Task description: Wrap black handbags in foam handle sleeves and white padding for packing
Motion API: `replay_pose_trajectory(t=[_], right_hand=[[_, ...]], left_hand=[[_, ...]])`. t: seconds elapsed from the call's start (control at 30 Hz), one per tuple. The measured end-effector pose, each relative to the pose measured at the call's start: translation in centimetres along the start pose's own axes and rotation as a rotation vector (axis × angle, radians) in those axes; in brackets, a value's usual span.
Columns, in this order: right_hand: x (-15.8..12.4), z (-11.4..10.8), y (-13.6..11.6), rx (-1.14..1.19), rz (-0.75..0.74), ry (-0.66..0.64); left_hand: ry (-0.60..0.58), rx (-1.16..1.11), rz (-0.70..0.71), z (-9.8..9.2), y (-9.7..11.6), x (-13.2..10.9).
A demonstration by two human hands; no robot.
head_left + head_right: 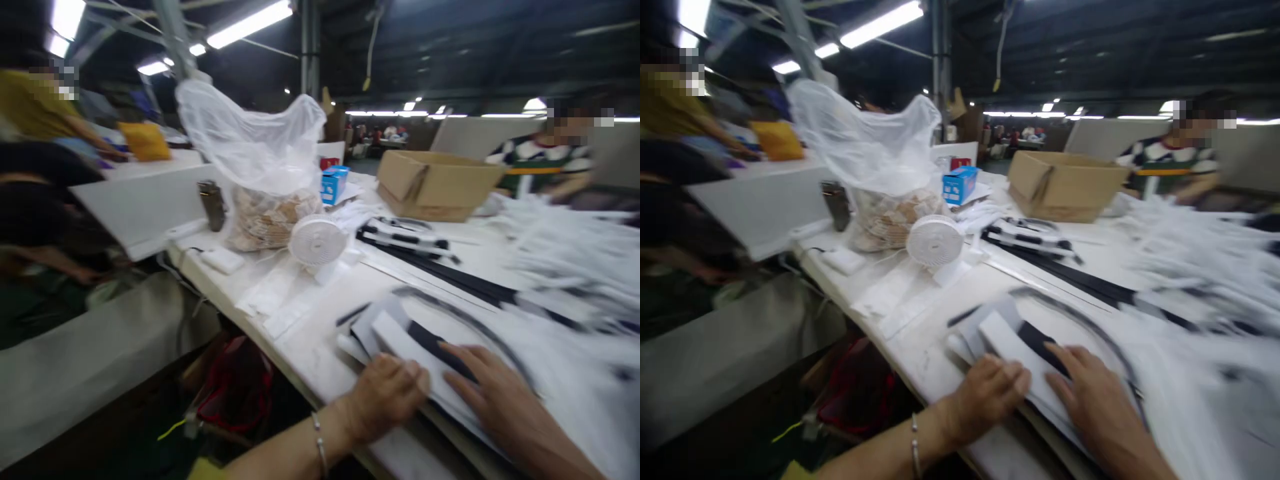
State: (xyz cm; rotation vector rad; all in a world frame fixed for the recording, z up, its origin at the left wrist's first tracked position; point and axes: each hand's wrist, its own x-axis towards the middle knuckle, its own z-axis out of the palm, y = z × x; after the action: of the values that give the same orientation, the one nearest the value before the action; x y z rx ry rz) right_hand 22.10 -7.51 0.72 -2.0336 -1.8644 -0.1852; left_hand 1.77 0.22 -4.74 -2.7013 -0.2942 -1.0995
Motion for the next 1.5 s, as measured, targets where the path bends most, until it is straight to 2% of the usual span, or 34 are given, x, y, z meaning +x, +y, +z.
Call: replay_pose_trajectory(t=[0.1, 0.13, 0.23, 0.33, 0.63, 0.83, 0.97, 1.03, 1.17, 1.3, 1.4, 1.5], right_hand=[[-1.0, -1.8, -2.6, -0.072, -0.012, -0.177], [-1.3, -2.1, -3.4, -0.077, 0.01, -0.2], [-2.8, -2.0, -5.2, -0.145, 0.016, -0.2], [-4.5, -1.0, -6.0, -0.234, 0.004, -0.154], [-5.2, 0.7, -5.5, -0.319, 0.041, -0.062], [-5.2, 2.0, -6.8, -0.448, 0.116, -0.009], [-5.0, 2.4, -7.5, -0.45, 0.142, -0.012], [-5.1, 2.5, -7.6, -0.432, 0.166, -0.002], [-5.1, 2.0, -7.2, -0.39, 0.153, 0.016], [-4.6, 1.4, -6.4, -0.392, 0.073, 0.103], [-4.2, 1.4, -5.9, -0.402, 0.016, 0.195], [-4.0, 1.6, -5.2, -0.392, -0.037, 0.273]], left_hand=[[0.082, -0.075, -0.036, 0.4, -0.2, 0.1], [0.095, -0.087, -0.033, 0.7, -0.4, 0.1], [0.093, -0.084, -0.018, 1.1, -0.9, 0.2], [0.087, -0.059, 0.008, 1.0, -0.9, 0.2], [0.045, 0.01, 0.017, 0.8, -0.9, 0.3], [0.032, 0.059, 0.023, 0.8, -0.9, 0.2], [0.011, 0.064, 0.069, 1.0, -1.1, -0.3], [0.019, 0.044, 0.085, 1.1, -1.1, -0.4], [0.112, -0.057, 0.039, 1.2, -1.4, 0.5], [0.116, -0.194, 0.172, 1.5, -2.6, 2.0], [0.172, -0.1, 0.289, 2.3, -3.9, 2.2], [0.217, -0.015, 0.308, 3.2, -4.6, 1.7]])
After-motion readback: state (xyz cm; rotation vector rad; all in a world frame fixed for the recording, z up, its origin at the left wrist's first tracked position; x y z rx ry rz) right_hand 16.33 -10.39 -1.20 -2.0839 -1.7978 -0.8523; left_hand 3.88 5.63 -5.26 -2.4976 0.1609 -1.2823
